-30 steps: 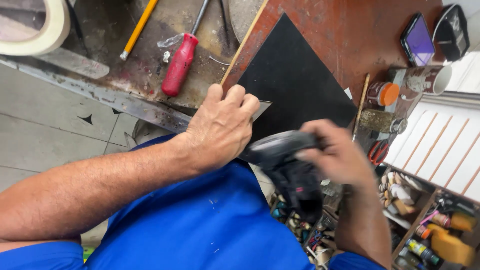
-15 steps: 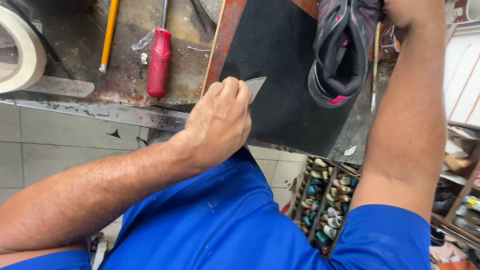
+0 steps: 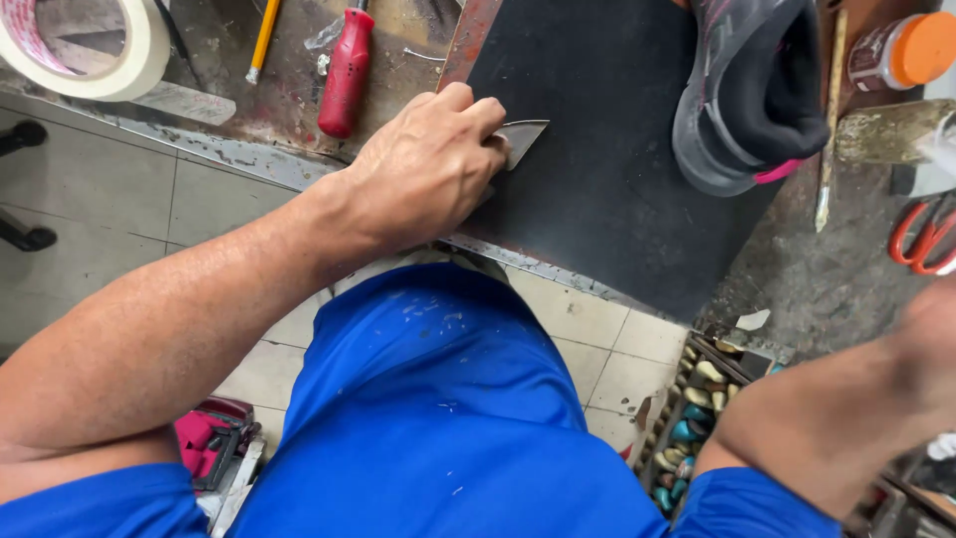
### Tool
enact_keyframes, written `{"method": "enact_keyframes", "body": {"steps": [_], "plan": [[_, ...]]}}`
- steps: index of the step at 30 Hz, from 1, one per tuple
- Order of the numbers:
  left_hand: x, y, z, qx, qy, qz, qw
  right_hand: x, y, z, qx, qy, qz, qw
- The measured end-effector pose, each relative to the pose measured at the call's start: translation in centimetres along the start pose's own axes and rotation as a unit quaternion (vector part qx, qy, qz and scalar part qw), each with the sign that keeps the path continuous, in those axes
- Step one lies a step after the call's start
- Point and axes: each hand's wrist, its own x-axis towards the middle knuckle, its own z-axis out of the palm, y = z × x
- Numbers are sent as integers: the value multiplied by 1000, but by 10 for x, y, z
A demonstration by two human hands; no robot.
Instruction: Tracing the outline of a shoe onto a rubber sheet for a new sole
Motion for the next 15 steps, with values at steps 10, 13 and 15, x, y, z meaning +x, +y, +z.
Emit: {"method": "enact_keyframes", "body": {"steps": [10,13,15], "plan": [[10,39,-19,170,-71,6,983,-12,-45,140,170,-133,92,972],[5,41,-9,181,-71,-2,981,-9,-33,169,166,-88,124,974],[3,42,-10,158,-54,21,986,-6,-19,182,207,-22,103,973]]}}
